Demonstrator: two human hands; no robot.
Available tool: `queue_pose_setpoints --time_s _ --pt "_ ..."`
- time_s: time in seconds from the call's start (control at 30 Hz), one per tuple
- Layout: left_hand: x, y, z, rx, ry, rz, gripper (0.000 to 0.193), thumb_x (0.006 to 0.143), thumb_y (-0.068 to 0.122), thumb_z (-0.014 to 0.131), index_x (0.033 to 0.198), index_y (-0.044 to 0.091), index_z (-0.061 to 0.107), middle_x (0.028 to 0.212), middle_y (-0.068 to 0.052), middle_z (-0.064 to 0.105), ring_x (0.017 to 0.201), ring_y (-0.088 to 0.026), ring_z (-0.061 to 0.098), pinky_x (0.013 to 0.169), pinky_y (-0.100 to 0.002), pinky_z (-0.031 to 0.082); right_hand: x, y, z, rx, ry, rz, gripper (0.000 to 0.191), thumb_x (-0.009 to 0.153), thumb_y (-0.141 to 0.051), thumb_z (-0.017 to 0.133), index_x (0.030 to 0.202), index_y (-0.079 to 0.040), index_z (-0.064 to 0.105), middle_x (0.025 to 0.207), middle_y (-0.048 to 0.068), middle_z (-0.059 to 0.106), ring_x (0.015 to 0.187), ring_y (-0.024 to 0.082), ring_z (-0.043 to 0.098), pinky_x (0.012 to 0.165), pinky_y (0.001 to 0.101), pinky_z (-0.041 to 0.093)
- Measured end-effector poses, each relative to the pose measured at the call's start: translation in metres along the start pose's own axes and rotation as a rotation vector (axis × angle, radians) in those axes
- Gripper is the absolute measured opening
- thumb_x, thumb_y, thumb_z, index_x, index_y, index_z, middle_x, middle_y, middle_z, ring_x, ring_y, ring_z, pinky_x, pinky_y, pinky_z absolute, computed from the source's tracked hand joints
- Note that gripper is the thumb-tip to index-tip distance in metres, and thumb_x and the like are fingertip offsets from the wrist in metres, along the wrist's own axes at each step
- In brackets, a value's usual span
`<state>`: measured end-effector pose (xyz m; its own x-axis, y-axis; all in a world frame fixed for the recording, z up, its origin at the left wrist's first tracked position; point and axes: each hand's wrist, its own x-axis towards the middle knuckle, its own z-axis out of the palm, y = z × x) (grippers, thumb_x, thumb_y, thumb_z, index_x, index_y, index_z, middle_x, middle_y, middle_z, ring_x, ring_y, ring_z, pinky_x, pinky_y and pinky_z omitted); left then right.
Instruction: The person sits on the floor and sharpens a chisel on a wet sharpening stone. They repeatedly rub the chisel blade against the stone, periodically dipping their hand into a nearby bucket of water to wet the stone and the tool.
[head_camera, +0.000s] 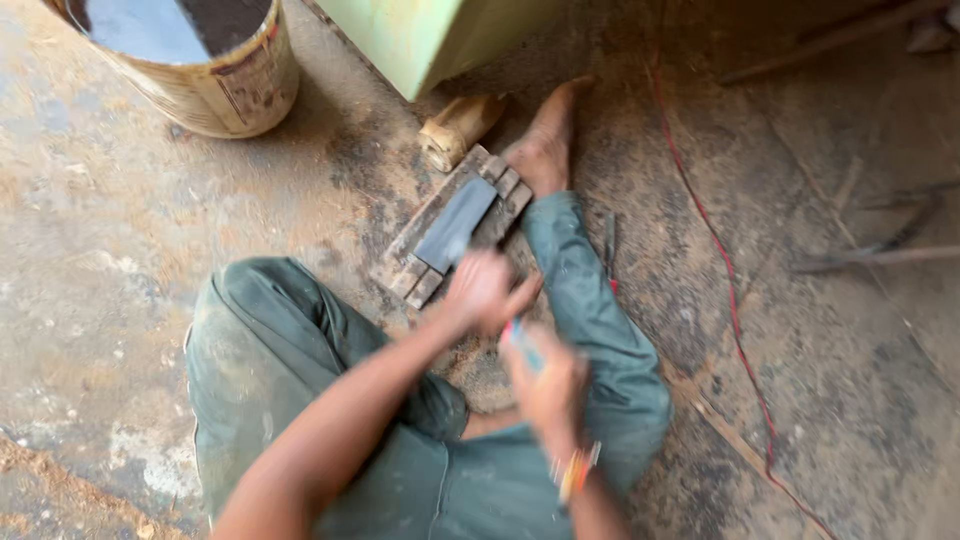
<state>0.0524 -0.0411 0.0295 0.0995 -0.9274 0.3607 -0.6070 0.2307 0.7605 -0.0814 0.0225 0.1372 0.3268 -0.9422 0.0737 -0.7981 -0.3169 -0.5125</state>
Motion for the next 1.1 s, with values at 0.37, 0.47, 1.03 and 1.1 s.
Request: queue_pose_setpoints --time_s 0.37,0.47,1.03,1.1 --pt "0.090 -0.008 0.028 -0.063 -0.107 -0.168 0.057 0.086 0.059 0.056 0.069 0.008 0.075 0.062 -0.024 0.064 0.060 -0.039 0.064 0.062 -0.052 0.049 0.079 0.034 -0.019 -0.112 0.139 -0.248 0.027 0.084 -0.024 0.082 0.102 -0.005 0.076 0.085 0.018 0.074 0.069 0.032 0.072 0.064 0.0411 0.055" --pt "0.034 -0.005 0.000 -0.125 -0.134 -0.135 0.060 0.093 0.056 0.050 0.063 0.010 0.073 0.063 -0.022 0.063 0.064 -0.039 0.061 0.066 -0.054 0.046 0.038 0.011 -0.011 -0.029 -0.009 -0.155 0.019 0.085 -0.022 0.080 0.093 -0.006 0.074 0.077 0.016 0.072 0.067 0.033 0.071 0.062 0.0411 0.054" --pt "0.074 0.013 -0.010 -0.007 -0.358 0.136 0.059 0.092 0.061 0.055 0.067 0.011 0.073 0.061 -0.019 0.064 0.060 -0.037 0.063 0.061 -0.049 0.050 0.016 0.042 0.033 0.264 0.136 0.291 0.035 0.090 -0.037 0.077 0.102 -0.005 0.072 0.069 0.007 0.066 0.060 0.016 0.060 0.056 0.0360 0.048" --pt "0.049 0.027 -0.026 0.015 -0.329 0.285 0.051 0.091 0.055 0.061 0.070 0.010 0.073 0.068 -0.017 0.066 0.068 -0.036 0.063 0.067 -0.048 0.050 -0.015 0.045 0.046 0.417 0.061 0.389 0.033 0.091 -0.035 0.077 0.096 -0.003 0.072 0.063 0.004 0.060 0.057 0.013 0.054 0.053 0.0346 0.045"
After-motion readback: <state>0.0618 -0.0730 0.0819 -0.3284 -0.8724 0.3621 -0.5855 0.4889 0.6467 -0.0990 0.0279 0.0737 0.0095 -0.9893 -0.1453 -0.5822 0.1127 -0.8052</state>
